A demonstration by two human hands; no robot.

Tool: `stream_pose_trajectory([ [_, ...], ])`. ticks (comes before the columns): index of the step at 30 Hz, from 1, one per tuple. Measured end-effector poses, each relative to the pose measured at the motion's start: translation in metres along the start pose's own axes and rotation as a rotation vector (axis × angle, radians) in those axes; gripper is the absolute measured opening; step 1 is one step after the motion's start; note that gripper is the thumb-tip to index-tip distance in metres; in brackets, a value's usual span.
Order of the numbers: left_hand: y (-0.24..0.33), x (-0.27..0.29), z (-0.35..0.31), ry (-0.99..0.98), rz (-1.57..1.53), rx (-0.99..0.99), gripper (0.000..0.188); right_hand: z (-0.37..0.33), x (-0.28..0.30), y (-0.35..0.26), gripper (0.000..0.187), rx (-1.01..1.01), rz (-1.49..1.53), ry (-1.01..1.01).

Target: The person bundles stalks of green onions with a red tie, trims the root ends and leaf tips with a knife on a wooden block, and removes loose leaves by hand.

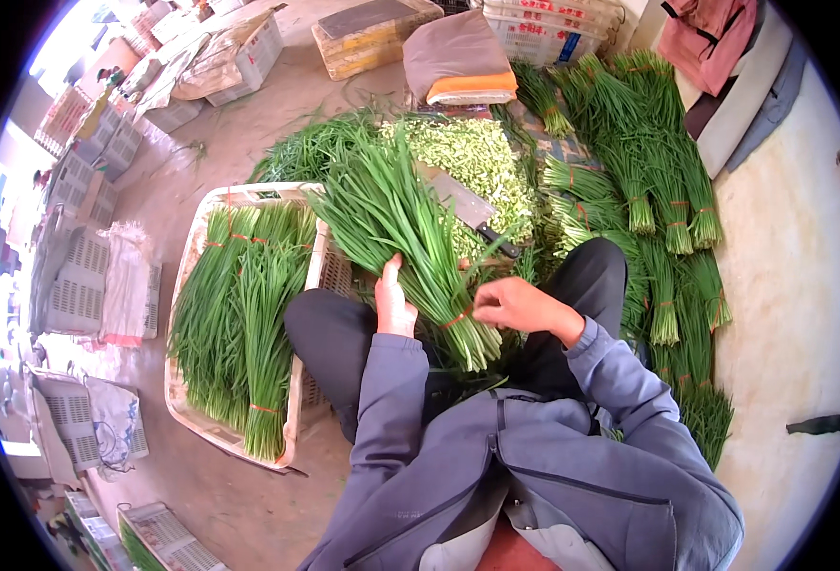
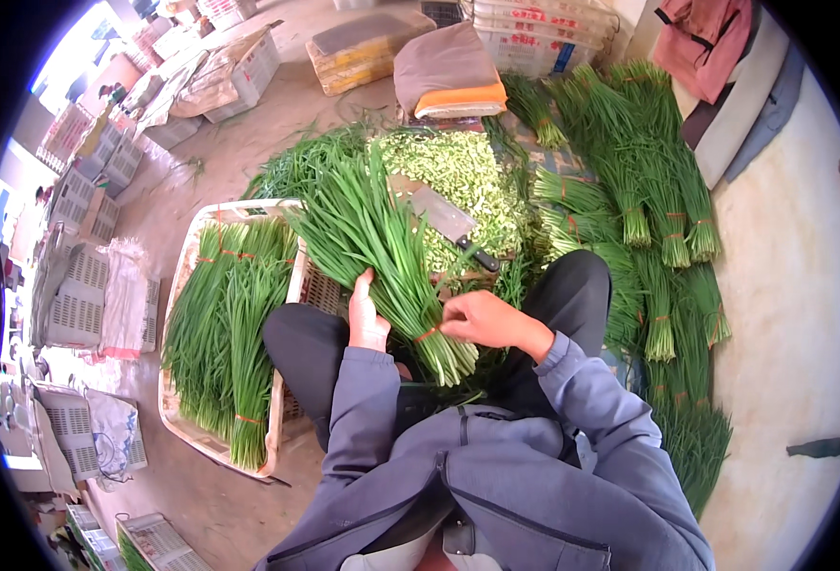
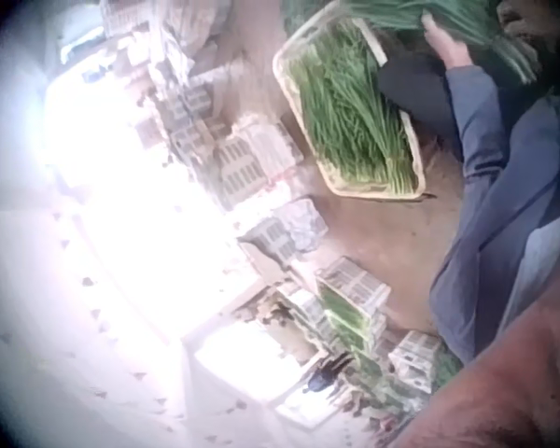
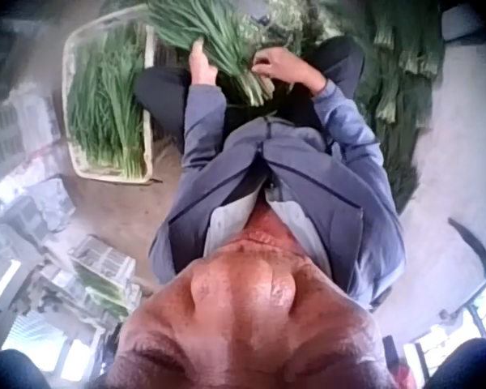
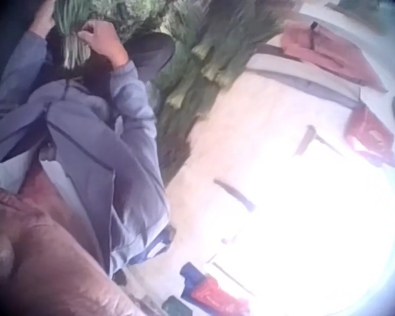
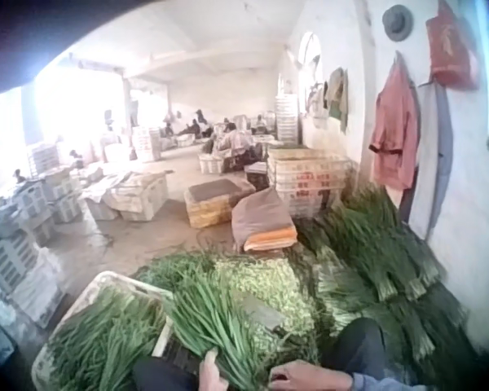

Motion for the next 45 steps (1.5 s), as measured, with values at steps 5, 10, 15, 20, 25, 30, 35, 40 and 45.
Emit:
stream_pose_trajectory([
  [5, -0.005, 0.013, 0.008, -0.017, -0.012, -0.044, 0.042, 0.017, -0.006, -0.032, 0.015, 0.110, 0.221, 0.239],
  [10, -0.010, 0.010, 0.005, 0.132, 0.103, -0.203, 0.035, 0.037, -0.017, -0.045, 0.017, 0.171, 0.228, 0.372],
  [15, -0.014, 0.005, -0.001, 0.178, 0.204, -0.412, 0.026, 0.064, -0.032, -0.045, 0.030, 0.520, -0.347, 0.583],
  [20, -0.020, 0.000, -0.011, 0.193, 0.261, -0.477, 0.029, 0.097, -0.014, -0.024, 0.019, 0.147, -0.077, 0.378],
  [25, -0.021, 0.001, -0.013, 0.233, 0.220, -0.440, 0.026, 0.064, 0.029, -0.018, 0.017, 0.204, 1.129, 0.447],
  [30, -0.020, -0.001, -0.014, 0.206, 0.215, -0.457, 0.025, 0.052, 0.034, -0.035, 0.014, 0.342, 1.140, 0.542],
  [35, -0.022, -0.002, -0.019, 0.207, 0.304, -0.451, 0.024, 0.051, 0.010, -0.037, 0.040, 0.381, -0.068, 0.424],
  [40, -0.025, 0.002, -0.018, 0.181, 0.298, -0.458, 0.027, 0.068, -0.048, -0.015, 0.016, 0.425, -0.693, 0.483],
  [45, -0.029, -0.001, -0.021, 0.167, 0.379, -0.508, 0.027, 0.078, -0.046, 0.008, 0.009, 0.349, -0.866, 0.450],
])
Point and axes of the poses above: each hand's wrist, its own z-axis towards the middle knuckle, its own x-axis out of the back of the hand, y = z × x, the point moved 1 cm from there along z, towards the middle knuckle, and after that the axes turned 6 degrees about y, right-handed, at the moved point
